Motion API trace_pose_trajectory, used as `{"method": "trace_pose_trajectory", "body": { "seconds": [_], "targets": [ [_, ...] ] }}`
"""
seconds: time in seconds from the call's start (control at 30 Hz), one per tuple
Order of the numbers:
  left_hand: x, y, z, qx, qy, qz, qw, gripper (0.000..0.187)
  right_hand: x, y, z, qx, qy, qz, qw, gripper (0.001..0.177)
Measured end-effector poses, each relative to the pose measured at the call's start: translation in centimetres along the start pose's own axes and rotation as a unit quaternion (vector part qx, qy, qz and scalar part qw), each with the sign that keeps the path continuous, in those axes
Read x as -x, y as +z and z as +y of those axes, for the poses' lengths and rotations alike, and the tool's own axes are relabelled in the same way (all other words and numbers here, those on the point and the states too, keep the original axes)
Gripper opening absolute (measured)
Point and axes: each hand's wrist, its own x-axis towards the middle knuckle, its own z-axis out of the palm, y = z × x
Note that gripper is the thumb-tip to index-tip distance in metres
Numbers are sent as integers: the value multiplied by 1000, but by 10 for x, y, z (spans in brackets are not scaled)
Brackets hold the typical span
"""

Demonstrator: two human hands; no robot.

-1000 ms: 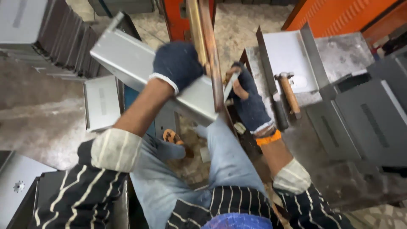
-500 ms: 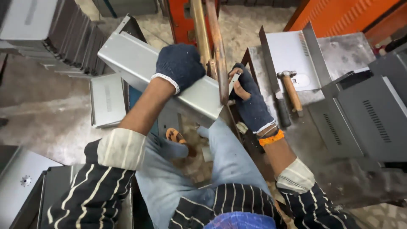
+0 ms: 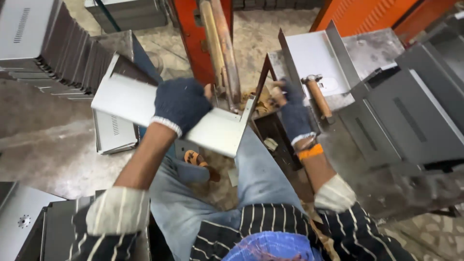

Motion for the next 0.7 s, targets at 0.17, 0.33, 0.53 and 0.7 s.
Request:
{"method": "trace_pose_trajectory", "body": {
  "seconds": [0.17, 0.33, 0.53, 0.7],
  "targets": [
    [52, 14, 20, -7, -9, 75, 997, 35, 11, -103, 51, 678, 51, 265, 684, 57],
    [68, 30, 38, 21, -74, 135, 988, 41, -31, -180, 111, 709, 14, 253, 658, 62],
    [64, 61, 35, -5, -101, 156, 983, 43, -71, -221, 159, 592, 158, 210, 762, 44],
    [62, 87, 37, -35, -106, 175, 978, 45, 43, -179, 111, 209, 90, 226, 947, 37]
  ]
}}
